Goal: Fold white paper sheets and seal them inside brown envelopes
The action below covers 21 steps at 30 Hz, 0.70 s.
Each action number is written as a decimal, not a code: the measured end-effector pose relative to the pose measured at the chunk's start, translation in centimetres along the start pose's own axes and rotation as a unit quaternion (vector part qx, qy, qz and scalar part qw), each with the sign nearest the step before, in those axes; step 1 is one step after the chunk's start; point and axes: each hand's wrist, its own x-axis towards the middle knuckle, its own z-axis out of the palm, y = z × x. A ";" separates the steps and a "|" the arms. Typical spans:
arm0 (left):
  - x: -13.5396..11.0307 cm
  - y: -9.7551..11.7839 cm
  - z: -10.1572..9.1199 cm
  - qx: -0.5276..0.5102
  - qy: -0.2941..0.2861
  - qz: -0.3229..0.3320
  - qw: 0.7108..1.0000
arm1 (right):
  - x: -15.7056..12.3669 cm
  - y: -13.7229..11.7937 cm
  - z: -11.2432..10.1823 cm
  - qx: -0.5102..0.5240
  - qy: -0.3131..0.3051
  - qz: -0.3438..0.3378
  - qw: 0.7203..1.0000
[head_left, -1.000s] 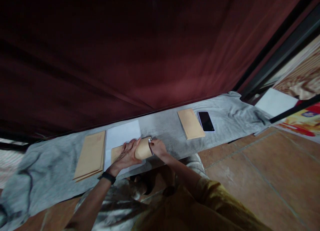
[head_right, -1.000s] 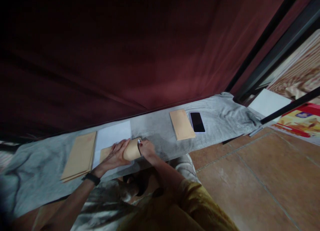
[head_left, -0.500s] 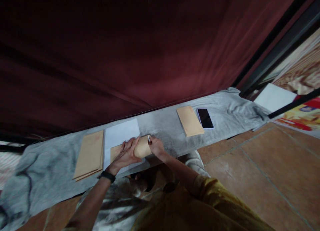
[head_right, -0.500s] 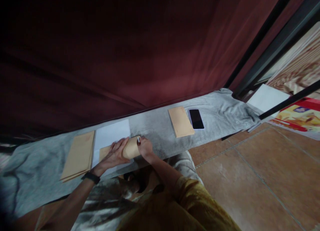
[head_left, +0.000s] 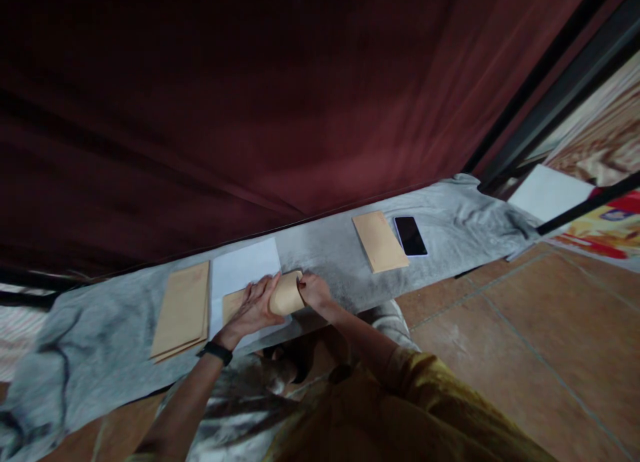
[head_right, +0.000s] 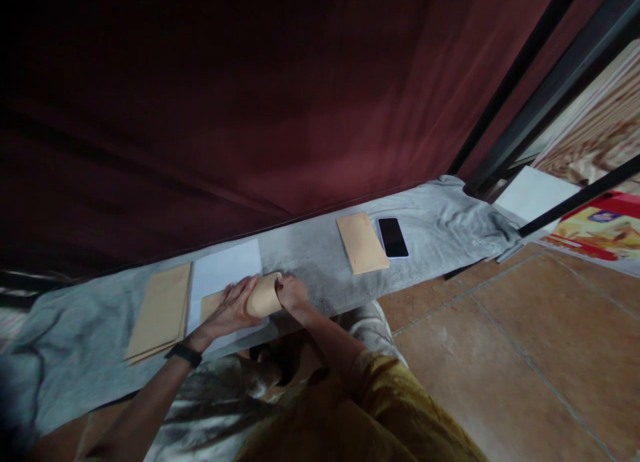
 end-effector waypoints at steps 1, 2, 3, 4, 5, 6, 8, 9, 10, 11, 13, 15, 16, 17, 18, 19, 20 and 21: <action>0.0 0.0 0.0 0.000 -0.001 -0.003 1.000 | -0.1 -0.1 0.1 -0.001 0.001 0.005 1.000; 0.0 0.0 0.0 0.000 -0.002 -0.005 1.000 | -0.2 -0.1 0.1 -0.002 0.002 0.010 1.000; -0.1 0.0 -0.1 0.001 -0.002 -0.007 1.000 | -0.3 -0.2 0.1 -0.003 0.003 0.013 1.000; -0.1 0.1 -0.1 0.001 -0.003 -0.008 1.000 | -0.3 -0.2 0.2 -0.003 0.004 0.015 1.000; -0.1 0.1 -0.1 0.002 -0.004 -0.008 1.000 | -0.4 -0.3 0.2 -0.003 0.004 0.016 1.000; -0.1 0.1 -0.1 0.002 -0.005 -0.007 1.000 | -0.4 -0.3 0.1 -0.003 0.004 0.017 1.000; 0.0 0.2 -0.2 0.001 -0.008 -0.007 1.000 | -0.4 -0.4 0.1 -0.004 0.004 0.020 1.000; 0.0 0.2 -0.2 0.001 -0.009 -0.007 1.000 | -0.4 -0.4 0.0 -0.005 0.005 0.022 1.000; 0.0 0.2 -0.2 0.000 -0.009 -0.006 1.000 | -0.4 -0.4 0.0 -0.006 0.005 0.024 1.000; 0.0 0.2 -0.3 0.000 -0.008 -0.004 1.000 | -0.4 -0.5 -0.1 -0.008 0.006 0.026 1.000; 0.0 0.3 -0.3 0.000 -0.006 -0.002 1.000 | -0.5 -0.6 -0.1 -0.012 0.007 0.029 0.999; -0.1 0.3 -0.3 0.001 -0.005 -0.001 1.000 | -0.6 -0.6 -0.1 -0.018 0.008 0.031 0.999; -0.1 0.2 -0.3 0.002 -0.005 -0.001 1.000 | -0.6 -0.7 -0.1 -0.021 0.008 0.032 0.999; -0.1 0.2 -0.2 0.002 -0.004 -0.002 1.000 | -0.7 -0.7 -0.1 -0.023 0.009 0.032 0.999; -0.1 0.2 -0.2 0.002 -0.003 -0.002 1.000 | -0.7 -0.7 0.0 -0.025 0.011 0.033 0.999; -0.1 0.1 -0.1 0.001 -0.002 -0.002 1.000 | -0.8 -0.7 0.0 -0.026 0.014 0.033 0.999; -0.1 0.1 0.0 0.000 0.000 -0.001 1.000 | -0.9 -0.7 0.0 -0.028 0.019 0.034 0.999; -0.1 0.0 0.0 0.000 0.003 -0.001 1.000 | -1.0 -0.7 0.1 -0.030 0.024 0.036 0.999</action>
